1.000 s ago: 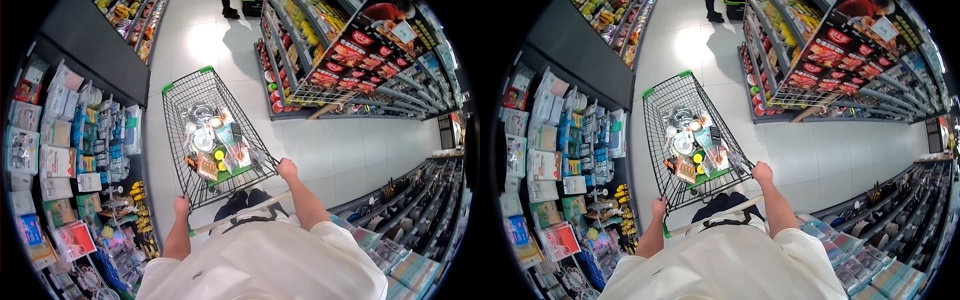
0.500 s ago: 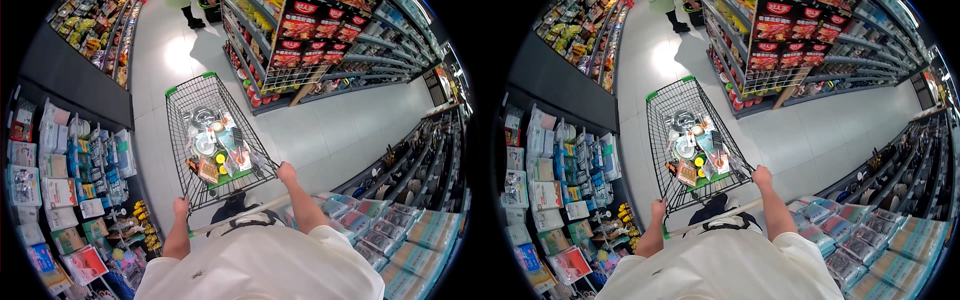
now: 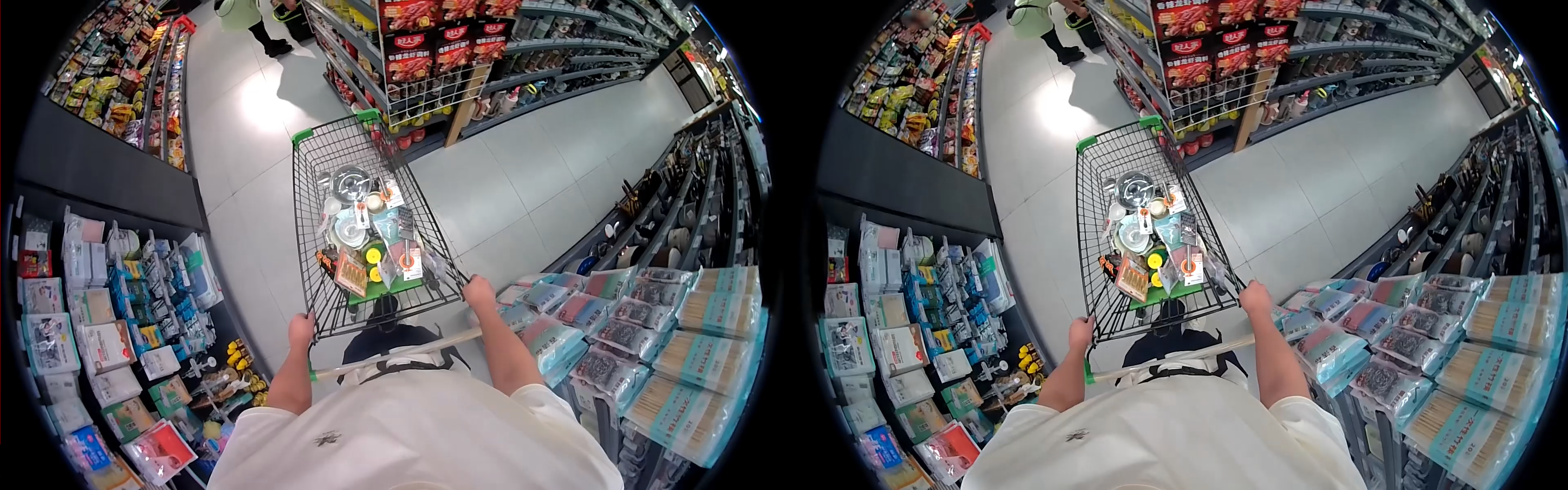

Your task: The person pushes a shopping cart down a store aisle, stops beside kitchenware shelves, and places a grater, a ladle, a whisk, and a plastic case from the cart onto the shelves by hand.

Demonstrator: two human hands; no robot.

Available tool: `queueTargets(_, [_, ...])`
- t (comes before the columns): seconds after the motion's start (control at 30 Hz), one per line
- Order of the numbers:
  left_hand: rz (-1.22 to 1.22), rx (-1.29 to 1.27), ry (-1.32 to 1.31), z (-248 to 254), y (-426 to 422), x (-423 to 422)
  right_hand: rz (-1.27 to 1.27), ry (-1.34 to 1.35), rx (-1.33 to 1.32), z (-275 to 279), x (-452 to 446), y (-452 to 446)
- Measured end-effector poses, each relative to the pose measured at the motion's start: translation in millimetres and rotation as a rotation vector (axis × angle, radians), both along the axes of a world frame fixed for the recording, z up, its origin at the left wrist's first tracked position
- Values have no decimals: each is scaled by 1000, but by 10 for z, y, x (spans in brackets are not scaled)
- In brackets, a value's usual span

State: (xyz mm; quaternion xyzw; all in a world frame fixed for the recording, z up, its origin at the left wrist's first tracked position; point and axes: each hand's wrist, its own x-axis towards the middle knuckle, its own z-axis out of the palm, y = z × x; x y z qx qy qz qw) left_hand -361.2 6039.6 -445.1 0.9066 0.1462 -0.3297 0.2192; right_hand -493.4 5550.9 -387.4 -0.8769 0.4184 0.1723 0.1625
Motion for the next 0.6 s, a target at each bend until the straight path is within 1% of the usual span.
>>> queueTargets(0.1, [-72, 15, -22, 82, -120, 26, -140, 101, 152, 166, -124, -59])
queueTargets(0.2, [-111, 31, -2, -27, -190, 24, -170, 122, 140, 256, -319, -87])
queueTargets(0.3, [-119, 26, 36, -70, -317, 77, -140, 56, 32, 158, -537, -172])
queueTargets(0.47, [-155, -2, 38, -102, -462, 108, -258, 42, 57, 35, -888, -218])
queueTargets(0.53, [-199, 13, 19, 12, -591, 154, -295, 45, 79, 40, -945, -263])
queueTargets(0.6, [-210, 12, 23, 1, -668, 189, -327, 55, 93, 79, -1001, -278])
